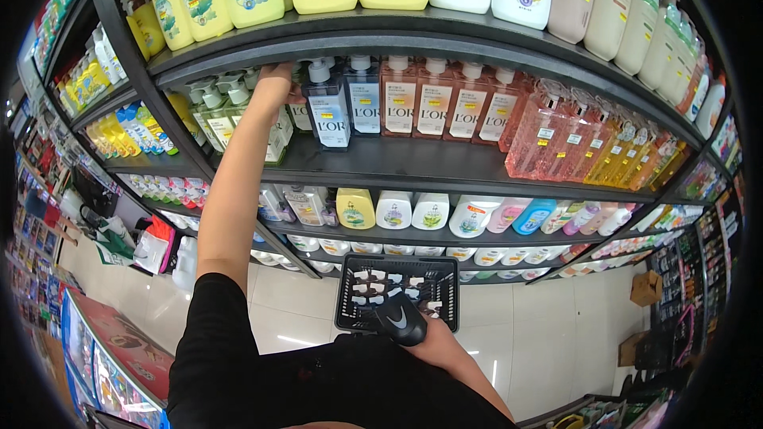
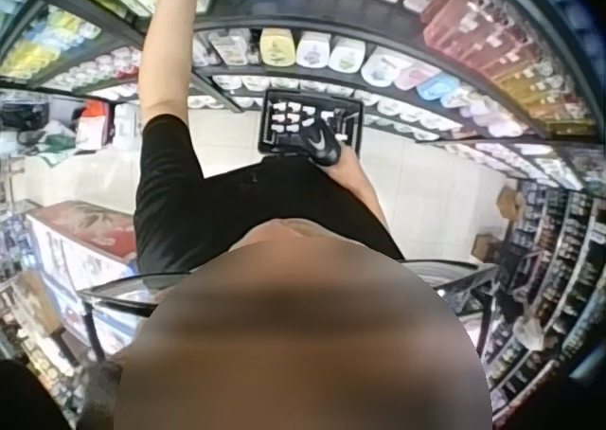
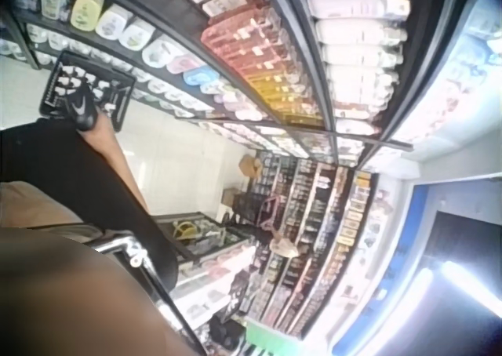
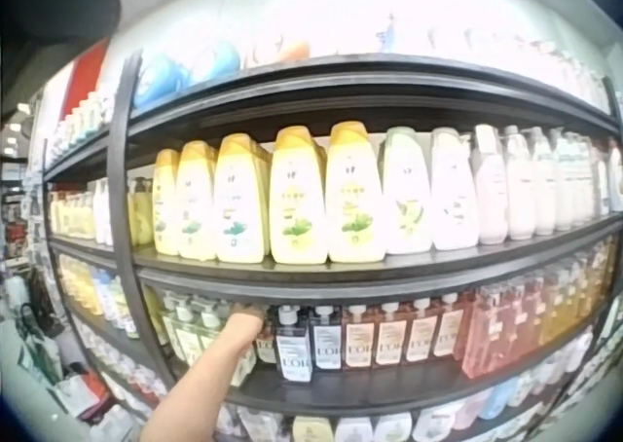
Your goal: Scanning various toiletries and coffee syrups and placing them into a shopping basket.
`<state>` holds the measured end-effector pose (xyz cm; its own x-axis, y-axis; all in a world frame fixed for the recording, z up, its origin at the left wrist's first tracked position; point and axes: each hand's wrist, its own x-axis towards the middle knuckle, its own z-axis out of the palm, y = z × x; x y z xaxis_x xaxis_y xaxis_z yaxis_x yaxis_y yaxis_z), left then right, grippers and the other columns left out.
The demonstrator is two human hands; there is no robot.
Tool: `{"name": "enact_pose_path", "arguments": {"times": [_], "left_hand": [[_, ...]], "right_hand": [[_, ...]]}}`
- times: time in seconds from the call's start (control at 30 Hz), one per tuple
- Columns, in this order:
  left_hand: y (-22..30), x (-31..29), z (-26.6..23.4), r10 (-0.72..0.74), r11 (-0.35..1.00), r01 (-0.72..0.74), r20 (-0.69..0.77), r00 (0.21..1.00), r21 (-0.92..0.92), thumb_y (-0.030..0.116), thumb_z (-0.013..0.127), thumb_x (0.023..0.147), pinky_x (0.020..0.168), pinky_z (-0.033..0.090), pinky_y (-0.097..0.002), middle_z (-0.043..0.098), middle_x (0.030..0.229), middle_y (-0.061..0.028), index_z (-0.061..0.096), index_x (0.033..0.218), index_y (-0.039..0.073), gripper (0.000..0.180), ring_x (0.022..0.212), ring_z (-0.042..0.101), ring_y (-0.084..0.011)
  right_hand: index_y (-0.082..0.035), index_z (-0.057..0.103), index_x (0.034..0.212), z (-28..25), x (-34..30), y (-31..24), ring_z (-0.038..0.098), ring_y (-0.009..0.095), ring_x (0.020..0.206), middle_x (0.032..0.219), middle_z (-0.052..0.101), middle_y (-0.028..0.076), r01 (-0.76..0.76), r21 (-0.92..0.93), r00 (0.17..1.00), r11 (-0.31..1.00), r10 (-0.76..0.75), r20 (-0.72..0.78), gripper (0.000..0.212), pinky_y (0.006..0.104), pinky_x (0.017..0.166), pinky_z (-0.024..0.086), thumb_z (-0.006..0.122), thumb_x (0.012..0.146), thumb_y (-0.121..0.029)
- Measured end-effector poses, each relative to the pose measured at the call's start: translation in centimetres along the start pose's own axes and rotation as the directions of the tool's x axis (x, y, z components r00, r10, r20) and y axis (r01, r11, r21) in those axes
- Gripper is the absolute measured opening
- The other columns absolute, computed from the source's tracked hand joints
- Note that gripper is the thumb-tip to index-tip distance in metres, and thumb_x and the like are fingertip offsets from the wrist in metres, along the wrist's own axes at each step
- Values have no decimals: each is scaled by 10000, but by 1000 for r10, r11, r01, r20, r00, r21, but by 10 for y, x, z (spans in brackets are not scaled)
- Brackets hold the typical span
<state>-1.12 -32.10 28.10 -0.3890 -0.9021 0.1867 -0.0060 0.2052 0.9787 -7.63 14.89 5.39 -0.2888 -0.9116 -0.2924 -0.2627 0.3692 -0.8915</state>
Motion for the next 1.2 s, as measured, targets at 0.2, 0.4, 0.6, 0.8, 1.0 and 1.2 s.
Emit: {"name": "enact_pose_path", "arguments": {"times": [0.2,0.4,0.6,0.8,1.0,1.2], "left_hand": [[-14,-4,-4,40,999,-41,-62,997,-15,423,558,1055,554,585,-318,642,975,-112,534,1416,-8,562,658,607,-157],[-66,-66,22,404,904,-384,-79,911,189,294,634,1025,601,577,-301,521,1419,-185,457,1535,22,604,696,610,-175],[-125,-107,23,331,941,-324,-68,941,98,150,723,938,721,536,-269,350,1641,-245,414,1578,50,718,707,585,-117],[-137,-100,4,245,961,-251,-70,967,-112,109,750,898,756,572,-289,427,1570,-225,454,1526,1,703,796,690,-156],[-123,-87,16,186,967,-176,-40,982,186,261,829,848,838,600,-395,457,1537,-228,369,1566,4,890,908,725,-274],[-112,-87,43,322,789,-165,-170,931,592,411,910,722,888,576,-491,552,1376,-211,274,1600,60,1139,1144,660,-413]], "right_hand": [[-24,684,1249,-19,9,11,749,300,1054,1119,766,160,70,-1,996,998,-70,54,520,371,939,555,863,823,-263],[-14,674,1266,-29,9,7,740,248,1079,1154,764,150,22,-1,996,1000,-22,87,523,352,943,548,856,835,-248],[-18,673,1285,-22,8,-8,728,232,1103,1166,764,142,-39,-28,994,999,42,97,538,345,963,540,865,832,-236],[-19,673,1285,-5,13,-16,724,229,1106,1179,760,135,-68,-29,990,997,71,119,537,348,976,537,867,836,-238],[-17,669,1274,13,18,-10,729,236,1088,1163,760,144,-11,-23,994,1000,13,104,520,347,960,542,861,843,-235],[-22,665,1278,22,21,-5,737,252,1068,1141,763,157,37,-51,996,998,-33,80,525,355,951,546,860,839,-235]]}}
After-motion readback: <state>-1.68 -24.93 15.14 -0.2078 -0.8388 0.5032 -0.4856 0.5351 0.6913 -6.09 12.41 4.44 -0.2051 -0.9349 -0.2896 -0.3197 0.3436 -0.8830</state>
